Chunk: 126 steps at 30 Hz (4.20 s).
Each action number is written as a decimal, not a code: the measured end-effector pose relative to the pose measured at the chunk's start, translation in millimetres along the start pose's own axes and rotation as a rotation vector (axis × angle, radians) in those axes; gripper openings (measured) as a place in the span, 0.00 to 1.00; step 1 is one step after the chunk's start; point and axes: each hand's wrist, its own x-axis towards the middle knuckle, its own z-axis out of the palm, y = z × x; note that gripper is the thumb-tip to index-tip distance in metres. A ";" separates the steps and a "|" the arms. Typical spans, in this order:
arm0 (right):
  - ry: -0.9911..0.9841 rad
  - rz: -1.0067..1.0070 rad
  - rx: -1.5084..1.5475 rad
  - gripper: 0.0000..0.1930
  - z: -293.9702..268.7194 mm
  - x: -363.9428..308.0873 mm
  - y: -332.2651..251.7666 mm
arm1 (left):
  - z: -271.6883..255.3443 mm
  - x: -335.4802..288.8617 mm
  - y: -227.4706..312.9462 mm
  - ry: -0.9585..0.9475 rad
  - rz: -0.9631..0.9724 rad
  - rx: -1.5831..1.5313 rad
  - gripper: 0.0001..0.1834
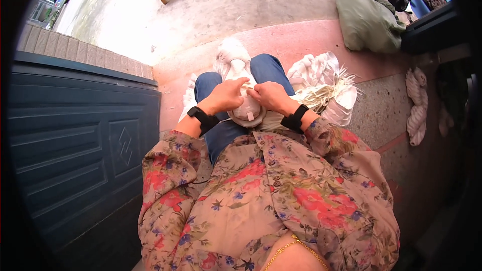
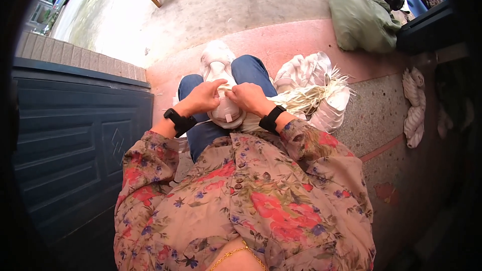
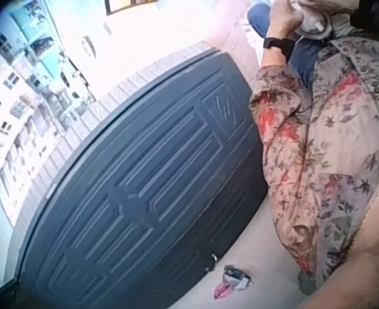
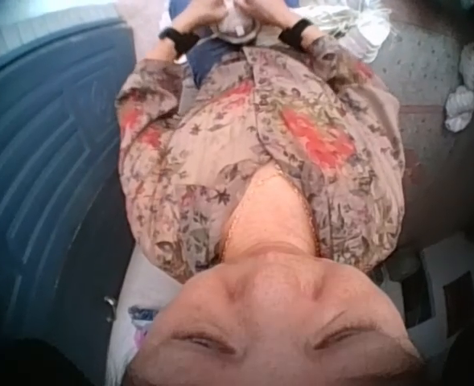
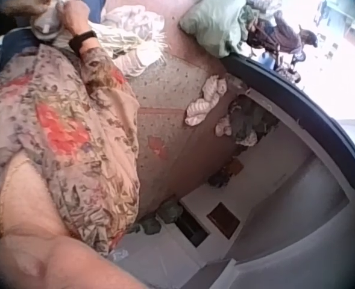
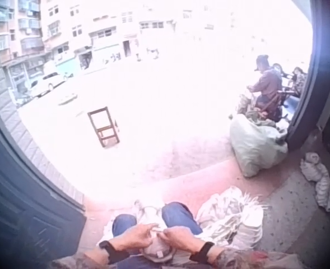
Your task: The recorder is threading long white laces through shoe upper components as part of a manufacturing process.
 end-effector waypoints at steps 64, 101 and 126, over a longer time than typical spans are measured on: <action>0.590 0.269 1.784 0.07 -110.2 -0.4 115.3 | -122.7 -105.1 -67.1 0.997 -0.337 -1.431 0.08; 0.267 -0.141 0.121 0.05 12.1 -7.1 20.5 | 37.6 -58.9 -18.4 0.595 -0.311 0.010 0.07; 0.441 -0.303 -0.371 0.10 14.3 -20.9 3.9 | 31.8 -56.1 5.5 0.614 -0.117 0.626 0.08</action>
